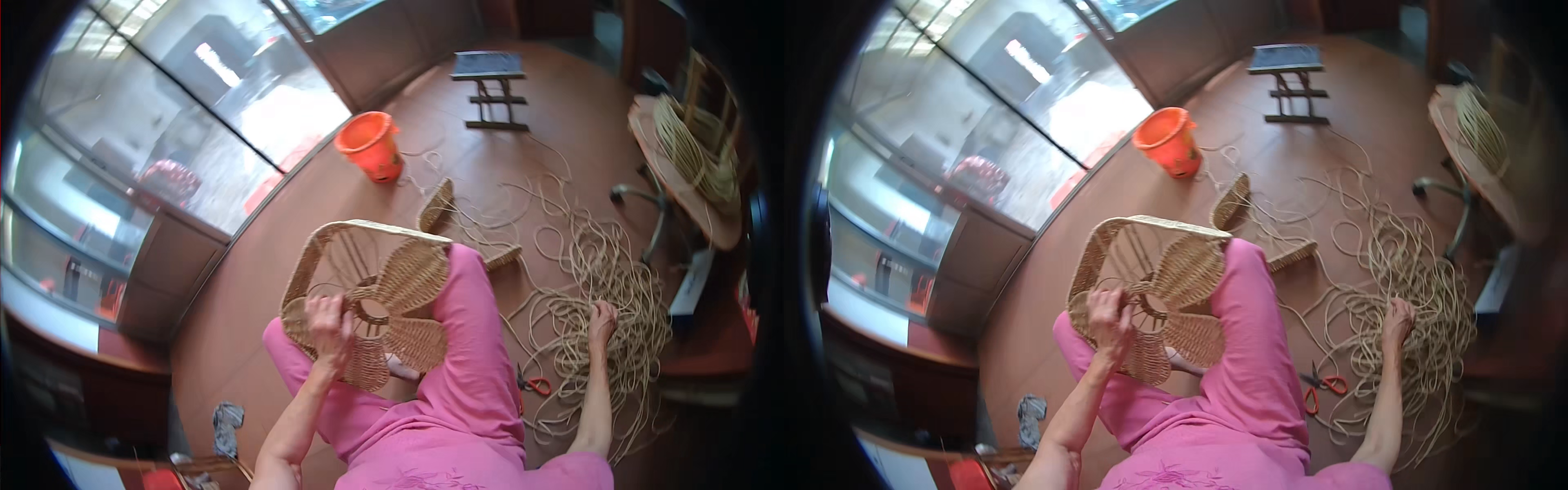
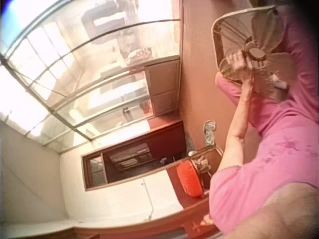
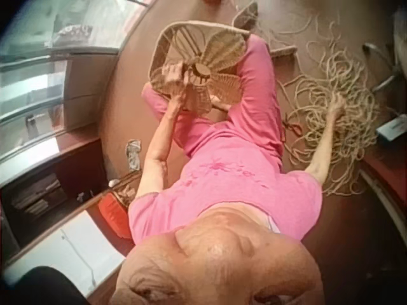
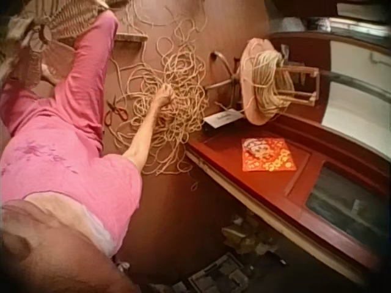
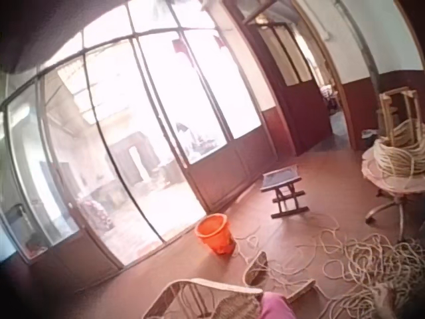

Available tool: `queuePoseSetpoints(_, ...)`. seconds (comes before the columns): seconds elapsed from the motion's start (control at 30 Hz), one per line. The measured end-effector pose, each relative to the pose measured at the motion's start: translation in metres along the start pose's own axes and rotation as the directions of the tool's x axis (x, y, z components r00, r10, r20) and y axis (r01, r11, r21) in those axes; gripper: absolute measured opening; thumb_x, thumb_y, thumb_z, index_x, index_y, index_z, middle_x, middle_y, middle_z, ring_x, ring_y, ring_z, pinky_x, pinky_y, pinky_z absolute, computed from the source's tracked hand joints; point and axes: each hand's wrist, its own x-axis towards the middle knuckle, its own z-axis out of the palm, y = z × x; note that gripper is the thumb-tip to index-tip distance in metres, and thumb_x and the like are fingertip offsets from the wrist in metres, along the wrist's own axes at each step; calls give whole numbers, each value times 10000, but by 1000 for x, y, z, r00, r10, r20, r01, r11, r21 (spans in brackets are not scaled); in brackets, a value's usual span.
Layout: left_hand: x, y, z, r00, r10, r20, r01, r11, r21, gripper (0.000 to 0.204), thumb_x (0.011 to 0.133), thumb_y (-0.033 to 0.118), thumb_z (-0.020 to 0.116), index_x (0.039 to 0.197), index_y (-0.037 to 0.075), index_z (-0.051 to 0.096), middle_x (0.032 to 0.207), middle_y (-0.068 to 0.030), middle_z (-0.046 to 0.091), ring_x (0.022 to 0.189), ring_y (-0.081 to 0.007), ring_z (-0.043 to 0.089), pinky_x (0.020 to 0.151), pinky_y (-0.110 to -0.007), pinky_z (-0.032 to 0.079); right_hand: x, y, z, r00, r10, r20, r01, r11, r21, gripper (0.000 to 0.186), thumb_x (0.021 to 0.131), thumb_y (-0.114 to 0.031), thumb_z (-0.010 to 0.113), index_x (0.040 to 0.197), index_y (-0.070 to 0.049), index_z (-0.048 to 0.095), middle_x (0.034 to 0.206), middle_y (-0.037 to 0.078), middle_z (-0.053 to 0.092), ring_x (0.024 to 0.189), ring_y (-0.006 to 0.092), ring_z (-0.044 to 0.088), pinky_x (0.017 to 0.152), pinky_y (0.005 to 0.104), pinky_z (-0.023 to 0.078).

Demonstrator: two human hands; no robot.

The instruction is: The person is weaving and trimming a flower-shaped ornament using straw materials.

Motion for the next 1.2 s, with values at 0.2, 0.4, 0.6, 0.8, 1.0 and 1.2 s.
queuePoseSetpoints(0.2, -8, 3, 6, 999, -16, -34, 17, 1000, 25, 333, 743, 82, 673, 1070, 21, 659, 952, -154, 630, 1029, -341, 576, 1077, -519, 368, 49, -119, -25, 995, -24, 93, -55, 654, 755, 152, 948, -37, 601, 1080, 5, 664, 1013, 64, 648, 671, 104, 632, 574, 233, 505)
queuePoseSetpoints(0.4, -8, -10, 20, 996, -84, 7, 84, 996, -32, 322, 745, 74, 670, 1062, 28, 646, 967, -161, 633, 1047, -347, 575, 1086, -520, 364, 65, -213, -84, 931, -358, 76, 232, 738, 634, 138, 904, -25, 646, 1038, 6, 661, 855, 63, 652, 609, 118, 584, 561, 274, 473)
queuePoseSetpoints(0.6, 8, 3, 2, 995, -44, 94, 38, 997, 61, 464, 748, 157, 761, 1176, 46, 619, 1129, -178, 601, 1133, -355, 538, 1096, -516, 347, 9, -319, -150, 773, -628, -89, 526, 557, 642, 140, 882, -11, 677, 1022, -16, 665, 855, 81, 665, 620, 130, 610, 566, 288, 476)
queuePoseSetpoints(0.8, 22, 110, -61, 995, 31, 99, 64, 573, -817, 461, 850, 122, 747, 1286, 67, 606, 1257, -135, 591, 1124, -196, 590, 937, -338, 518, -55, -377, -190, 658, -750, -71, 550, 415, 724, 232, 869, -25, 710, 1091, -41, 644, 900, 104, 697, 652, 166, 657, 568, 300, 497)
queuePoseSetpoints(1.0, 24, 145, -47, 827, 142, 543, 555, -58, -830, 176, 966, 52, 632, 1128, -1, 676, 902, -3, 682, 812, -65, 625, 734, -228, 538, -79, -359, -178, 711, -703, -3, 434, 436, 789, 643, 852, -229, 784, 1390, -76, 467, 898, 132, 691, 667, 183, 645, 606, 302, 514)
queuePoseSetpoints(1.2, 52, 98, -106, 971, -19, 237, 238, 70, -969, 195, 923, -34, 630, 1091, 25, 710, 925, -6, 695, 768, -62, 631, 663, -226, 525, -48, -194, -88, 786, -575, 229, 376, 737, 562, 250, 904, -150, 668, 1122, -27, 665, 958, 148, 709, 820, 285, 696, 717, 368, 534)
